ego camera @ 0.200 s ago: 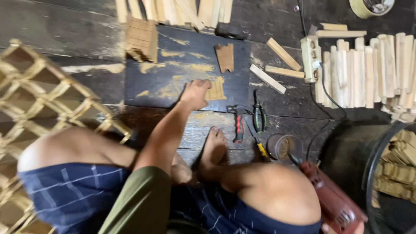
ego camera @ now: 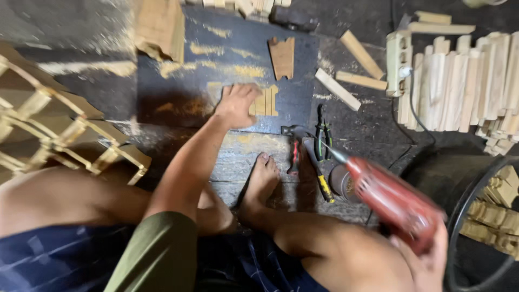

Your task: The person uses a power drill to create holes in small wooden pieces. They handle multiple wooden components, positioning them by hand on a workspace before using the drill.

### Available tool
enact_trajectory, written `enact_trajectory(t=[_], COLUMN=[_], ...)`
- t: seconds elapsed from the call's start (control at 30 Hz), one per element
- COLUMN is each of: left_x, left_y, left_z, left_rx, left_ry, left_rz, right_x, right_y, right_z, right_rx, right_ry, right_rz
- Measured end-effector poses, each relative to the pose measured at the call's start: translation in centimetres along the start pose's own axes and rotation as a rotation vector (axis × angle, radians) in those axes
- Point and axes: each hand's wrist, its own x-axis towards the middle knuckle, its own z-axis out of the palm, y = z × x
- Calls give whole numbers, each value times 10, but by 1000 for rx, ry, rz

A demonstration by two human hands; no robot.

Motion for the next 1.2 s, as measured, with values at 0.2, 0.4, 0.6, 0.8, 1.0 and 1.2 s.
enact_trajectory(t=[0.2,0.4,0.6,0.8,1.0,1.2], left_x=[45,42,48,46,46,47], left_y=[-40,-44,-46,-43,-42,-42], left_z=[80,78,84,80,79,81], left_rx=[212,222,176,247,268,284], left_ry=[792,878,875,966,937,958], left_rz=[157,242,235,218,189,169], right_x=[75,92,80,82,84,90], right_y=[-45,-75,-73,-56,-57,-53], right_z=[88,134,151,162,171,174], right_rx=[-89,-344,-464,-409,-429,-357], right_ry=[-468,-599,-571,-591,-621,-638], right_rz=[-153,-254,-332,-294,-357,-361])
